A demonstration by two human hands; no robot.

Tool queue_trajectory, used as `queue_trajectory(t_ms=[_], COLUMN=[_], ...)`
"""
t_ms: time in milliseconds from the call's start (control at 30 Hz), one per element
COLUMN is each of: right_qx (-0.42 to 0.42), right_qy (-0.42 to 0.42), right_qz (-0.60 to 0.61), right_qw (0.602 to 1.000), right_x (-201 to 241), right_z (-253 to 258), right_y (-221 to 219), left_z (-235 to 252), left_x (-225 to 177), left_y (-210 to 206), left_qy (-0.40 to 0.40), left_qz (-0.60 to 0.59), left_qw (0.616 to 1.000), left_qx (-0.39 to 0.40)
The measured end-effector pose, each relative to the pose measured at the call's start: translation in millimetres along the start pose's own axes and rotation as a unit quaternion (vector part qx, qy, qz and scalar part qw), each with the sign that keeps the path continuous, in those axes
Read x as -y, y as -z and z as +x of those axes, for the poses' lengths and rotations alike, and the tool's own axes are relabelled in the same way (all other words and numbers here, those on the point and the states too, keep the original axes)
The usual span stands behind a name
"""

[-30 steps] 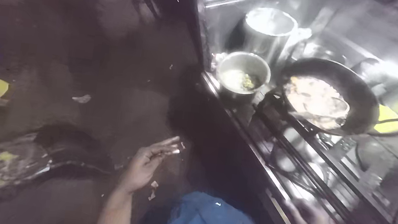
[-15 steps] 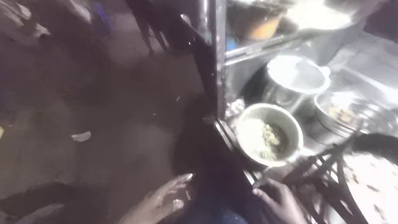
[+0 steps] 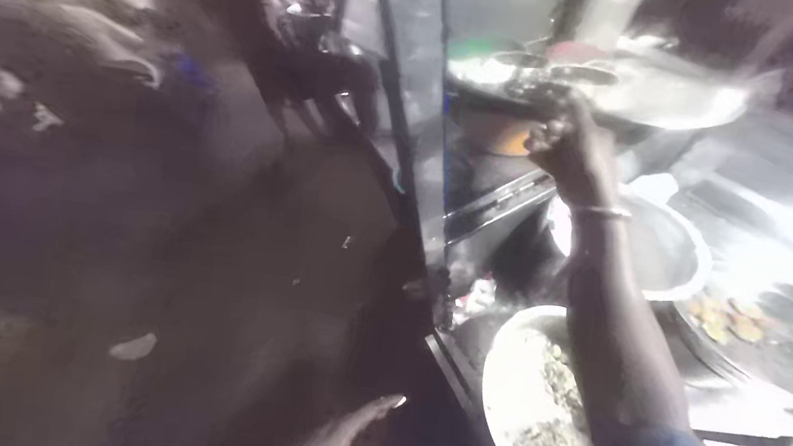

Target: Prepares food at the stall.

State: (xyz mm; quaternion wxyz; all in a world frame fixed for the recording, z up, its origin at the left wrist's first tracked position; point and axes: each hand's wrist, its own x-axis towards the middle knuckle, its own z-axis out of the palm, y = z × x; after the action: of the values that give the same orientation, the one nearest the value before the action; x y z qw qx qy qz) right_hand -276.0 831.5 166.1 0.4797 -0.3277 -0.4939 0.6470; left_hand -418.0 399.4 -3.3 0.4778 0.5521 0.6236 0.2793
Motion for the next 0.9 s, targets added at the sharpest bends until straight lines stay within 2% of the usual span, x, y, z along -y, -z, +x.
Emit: queue_trajectory(t_ms=[133,233,300,367,400,533,633,767,833,900], right_qx=[-0.07,-0.131,-0.124,-0.129,-0.144,-0.252,-0.252,-0.278,-0.264,-0.222], right_qy=[0.022,0.062,0.118,0.127,0.101,0.023,0.041,0.098,0.121,0.174], right_qz=[-0.152,-0.272,-0.354,-0.385,-0.375,-0.125,0.015,0.104,0.175,0.215], right_qw=[0.986,0.951,0.919,0.905,0.91,0.959,0.967,0.95,0.941,0.935], right_x=[-3,-8,-7,8,11,-1,-3,5,5,5], right_z=[27,41,51,58,58,51,54,39,28,0], right_y=[-4,-7,-6,-17,-23,-35,-43,-43,-33,-21], left_z=[57,96,113,126,130,137,146,157,159,167], left_x=[11,27,25,7,2,-3,1,9,10,11], left_y=[43,74,92,111,118,136,148,150,147,145], left_qy=[-0.039,-0.081,-0.107,-0.084,-0.079,-0.098,-0.119,-0.153,-0.187,-0.24], left_qz=[0.013,0.064,0.136,0.193,0.212,0.246,0.229,0.197,0.185,0.157], left_qw=[0.997,0.989,0.973,0.96,0.955,0.937,0.926,0.927,0.922,0.902], left_qx=[0.059,0.105,0.151,0.183,0.19,0.228,0.275,0.281,0.285,0.323])
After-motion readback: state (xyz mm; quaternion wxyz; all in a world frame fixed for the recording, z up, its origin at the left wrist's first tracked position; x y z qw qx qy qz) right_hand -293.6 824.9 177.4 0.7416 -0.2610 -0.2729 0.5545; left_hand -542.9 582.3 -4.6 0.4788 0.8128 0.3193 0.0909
